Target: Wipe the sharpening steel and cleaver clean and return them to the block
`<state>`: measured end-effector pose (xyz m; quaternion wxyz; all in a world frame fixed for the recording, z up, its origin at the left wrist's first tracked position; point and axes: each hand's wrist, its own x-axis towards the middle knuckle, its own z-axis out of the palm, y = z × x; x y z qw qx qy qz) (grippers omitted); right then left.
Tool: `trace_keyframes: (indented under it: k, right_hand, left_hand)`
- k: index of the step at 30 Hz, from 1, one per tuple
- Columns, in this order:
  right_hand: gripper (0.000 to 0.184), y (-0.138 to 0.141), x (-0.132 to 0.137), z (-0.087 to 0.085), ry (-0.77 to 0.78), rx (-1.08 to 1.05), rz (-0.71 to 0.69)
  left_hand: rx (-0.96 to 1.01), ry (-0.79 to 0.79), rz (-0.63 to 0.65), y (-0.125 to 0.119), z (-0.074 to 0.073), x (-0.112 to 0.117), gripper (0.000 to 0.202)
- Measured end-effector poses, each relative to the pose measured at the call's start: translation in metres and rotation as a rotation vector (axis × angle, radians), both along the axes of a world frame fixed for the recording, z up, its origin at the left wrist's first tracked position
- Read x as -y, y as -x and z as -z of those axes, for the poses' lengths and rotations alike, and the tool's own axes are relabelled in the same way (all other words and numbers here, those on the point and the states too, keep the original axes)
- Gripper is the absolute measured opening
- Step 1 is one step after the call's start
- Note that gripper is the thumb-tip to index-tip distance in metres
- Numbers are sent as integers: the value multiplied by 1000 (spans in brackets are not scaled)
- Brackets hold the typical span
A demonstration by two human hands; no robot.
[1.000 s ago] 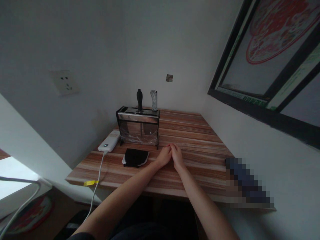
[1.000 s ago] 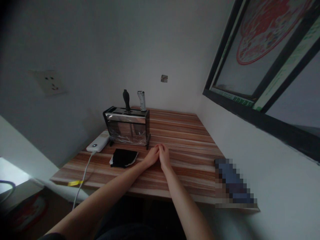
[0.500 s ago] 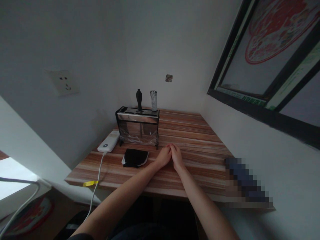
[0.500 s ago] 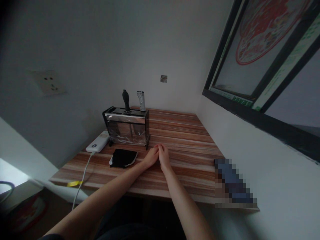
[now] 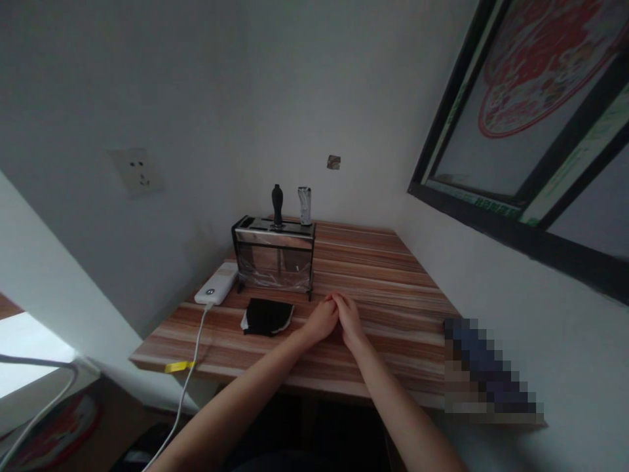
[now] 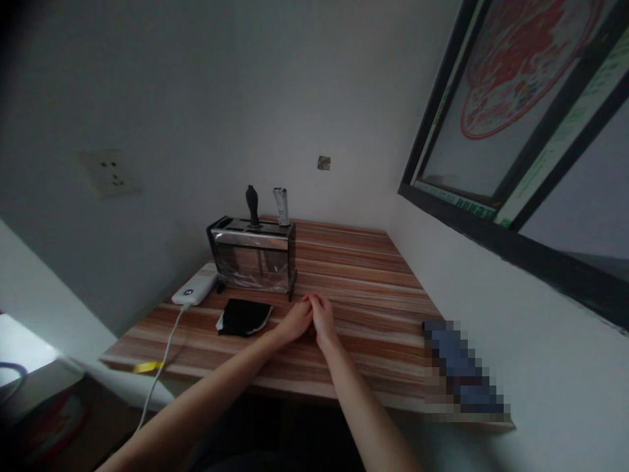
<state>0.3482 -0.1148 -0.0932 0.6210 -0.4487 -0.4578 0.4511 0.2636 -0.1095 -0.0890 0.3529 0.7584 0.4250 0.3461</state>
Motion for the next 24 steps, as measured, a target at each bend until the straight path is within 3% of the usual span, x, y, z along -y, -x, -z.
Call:
trace_keyframes:
  k: [3, 6, 8, 10, 15, 17, 21, 24]
  right_hand:
    - [25, 1, 6, -3, 14, -18, -31]
    - [33, -1, 11, -7, 23, -75, -41]
    - [35, -5, 13, -10, 36, -131, -75]
    - [34, -11, 12, -16, 35, -155, -117]
    - [32, -20, -2, -36, -54, -24, -162]
    - [33, -17, -14, -43, -92, 67, -169]
    - [42, -3, -49, -51, -166, 196, -170]
    - [58, 8, -75, -53, -187, 219, -175]
  left_hand:
    - [30, 27, 91, 12, -11, 13, 26]
    - [81, 30, 174, 40, -28, 29, 29]
    - [131, 10, 152, 69, -39, 34, 27]
    - [201, -36, 53, 105, -49, 32, 28]
    - [411, -254, -356, 203, -62, -2, 22]
    - [471, -327, -447, 232, -66, -18, 30]
    - [493, -311, -428, 259, -71, -45, 49]
    - [455, -206, -286, 264, -72, -60, 62]
